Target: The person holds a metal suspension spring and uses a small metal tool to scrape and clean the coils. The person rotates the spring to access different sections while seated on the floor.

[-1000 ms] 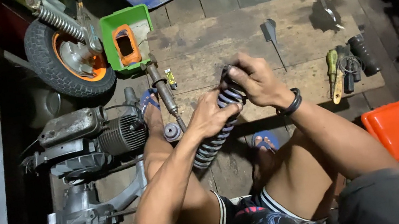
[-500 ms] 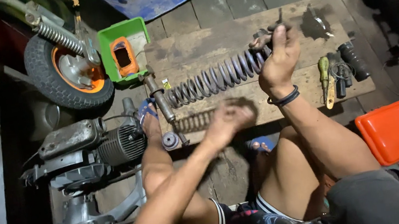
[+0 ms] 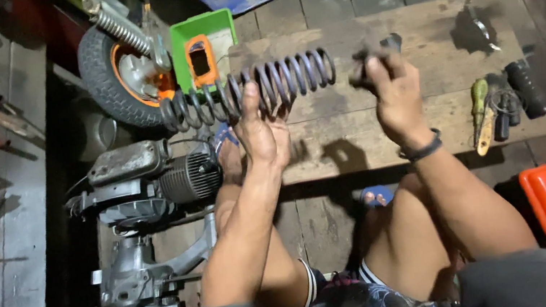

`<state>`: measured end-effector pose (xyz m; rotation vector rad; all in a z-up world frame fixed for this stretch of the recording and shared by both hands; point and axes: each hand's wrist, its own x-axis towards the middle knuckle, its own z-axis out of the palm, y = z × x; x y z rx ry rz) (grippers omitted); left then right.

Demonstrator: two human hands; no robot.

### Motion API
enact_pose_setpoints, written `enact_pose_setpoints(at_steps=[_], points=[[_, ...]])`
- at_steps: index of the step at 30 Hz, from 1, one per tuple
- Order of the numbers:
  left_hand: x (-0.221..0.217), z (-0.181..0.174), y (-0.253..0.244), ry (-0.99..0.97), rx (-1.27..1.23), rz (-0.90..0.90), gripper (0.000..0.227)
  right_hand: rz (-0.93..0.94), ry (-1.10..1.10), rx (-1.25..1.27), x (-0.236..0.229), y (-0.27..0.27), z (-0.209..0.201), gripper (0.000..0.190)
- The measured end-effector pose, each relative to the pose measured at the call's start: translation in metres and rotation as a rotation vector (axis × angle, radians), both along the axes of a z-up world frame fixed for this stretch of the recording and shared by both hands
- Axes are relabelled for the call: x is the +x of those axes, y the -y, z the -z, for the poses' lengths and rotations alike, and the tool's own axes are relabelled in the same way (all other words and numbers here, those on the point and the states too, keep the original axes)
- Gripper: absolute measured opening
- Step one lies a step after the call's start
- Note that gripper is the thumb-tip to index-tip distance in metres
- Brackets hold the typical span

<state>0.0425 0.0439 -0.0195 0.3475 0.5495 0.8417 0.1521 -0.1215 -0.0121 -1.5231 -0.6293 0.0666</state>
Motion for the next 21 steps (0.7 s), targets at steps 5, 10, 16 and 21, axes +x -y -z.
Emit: enact_pose_setpoints(at_steps=[5,10,16,21], points=[[-0.012,0.021,-0.007,-0.027,-0.037,-0.058,0.056,-0.287,0.115,-0.192,-0.015,0.012,0.017,0.011],[-0.028,0.015,0.006,-0.046,-0.19,-0.067,0.058,-0.459,0.191,-0.269,-0.031,0.007,0.018,0.016],[-0.038,0.036,0.003,-0.103,-0.248,-0.097,0.054,-0.527,-0.03,-0.128,-0.038,0.002,0.024,0.02],[-0.041,0.024,0.008,-0.115,-0.218,-0.108,0.048,-0.51,0.043,-0.202,-0.045,-0.003,0.023,0.02]])
